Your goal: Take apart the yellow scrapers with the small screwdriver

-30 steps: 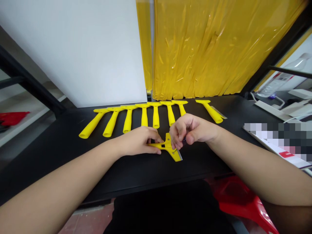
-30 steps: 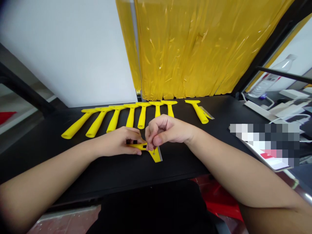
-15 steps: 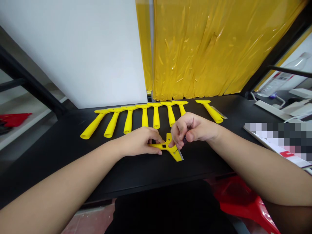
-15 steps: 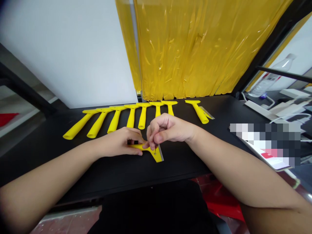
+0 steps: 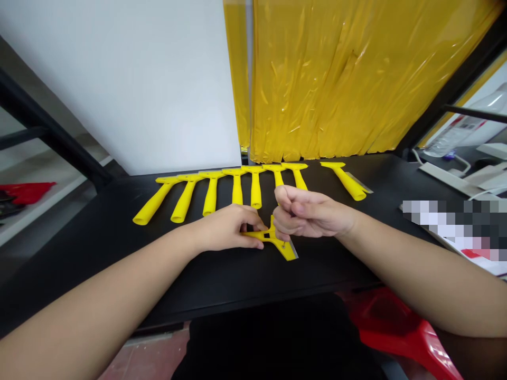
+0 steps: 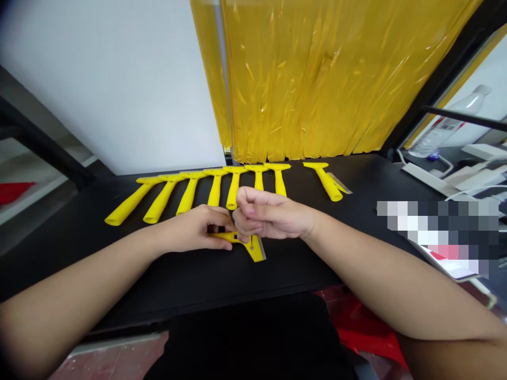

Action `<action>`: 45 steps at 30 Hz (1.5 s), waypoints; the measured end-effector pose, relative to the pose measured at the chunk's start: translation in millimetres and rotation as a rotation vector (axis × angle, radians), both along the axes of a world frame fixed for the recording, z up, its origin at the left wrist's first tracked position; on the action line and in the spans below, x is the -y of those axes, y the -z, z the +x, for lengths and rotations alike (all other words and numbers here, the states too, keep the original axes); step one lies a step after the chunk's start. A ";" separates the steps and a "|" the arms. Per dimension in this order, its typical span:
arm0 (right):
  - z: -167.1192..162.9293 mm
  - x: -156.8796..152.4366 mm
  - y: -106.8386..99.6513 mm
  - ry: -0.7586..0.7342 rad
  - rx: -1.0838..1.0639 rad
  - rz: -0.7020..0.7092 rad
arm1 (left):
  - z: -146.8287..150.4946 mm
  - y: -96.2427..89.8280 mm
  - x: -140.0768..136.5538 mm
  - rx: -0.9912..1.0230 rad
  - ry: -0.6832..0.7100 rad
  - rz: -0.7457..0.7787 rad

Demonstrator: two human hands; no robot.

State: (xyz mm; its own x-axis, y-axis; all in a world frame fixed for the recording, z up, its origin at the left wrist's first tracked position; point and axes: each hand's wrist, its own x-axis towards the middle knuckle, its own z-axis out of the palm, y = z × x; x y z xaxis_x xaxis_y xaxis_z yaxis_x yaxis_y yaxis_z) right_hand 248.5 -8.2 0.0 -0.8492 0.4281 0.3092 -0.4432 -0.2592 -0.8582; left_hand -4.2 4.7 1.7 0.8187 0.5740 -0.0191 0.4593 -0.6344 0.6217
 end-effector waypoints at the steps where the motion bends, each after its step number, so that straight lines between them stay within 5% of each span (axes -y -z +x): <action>1: 0.7 -0.6 0.0 0.010 -0.001 -0.001 | -0.4 0.1 0.0 0.001 -0.001 0.003; 31: 2.7 4.4 -9.2 0.091 0.162 -0.104 | 0.0 0.0 0.2 -0.018 -0.025 0.026; 40: 6.1 -3.4 -2.0 0.010 0.083 0.051 | 0.9 -3.6 2.1 -0.020 -0.012 0.004; 45: 2.5 1.4 -3.5 0.021 0.079 -0.054 | 0.0 -0.3 1.2 0.007 -0.029 0.017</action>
State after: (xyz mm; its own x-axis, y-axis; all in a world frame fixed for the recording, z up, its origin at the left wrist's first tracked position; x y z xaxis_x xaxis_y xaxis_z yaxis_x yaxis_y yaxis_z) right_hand 251.0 -9.6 3.5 -0.8607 0.4601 0.2178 -0.3804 -0.2971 -0.8758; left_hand -4.2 3.5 2.0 0.8016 0.5979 -0.0034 0.4735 -0.6313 0.6142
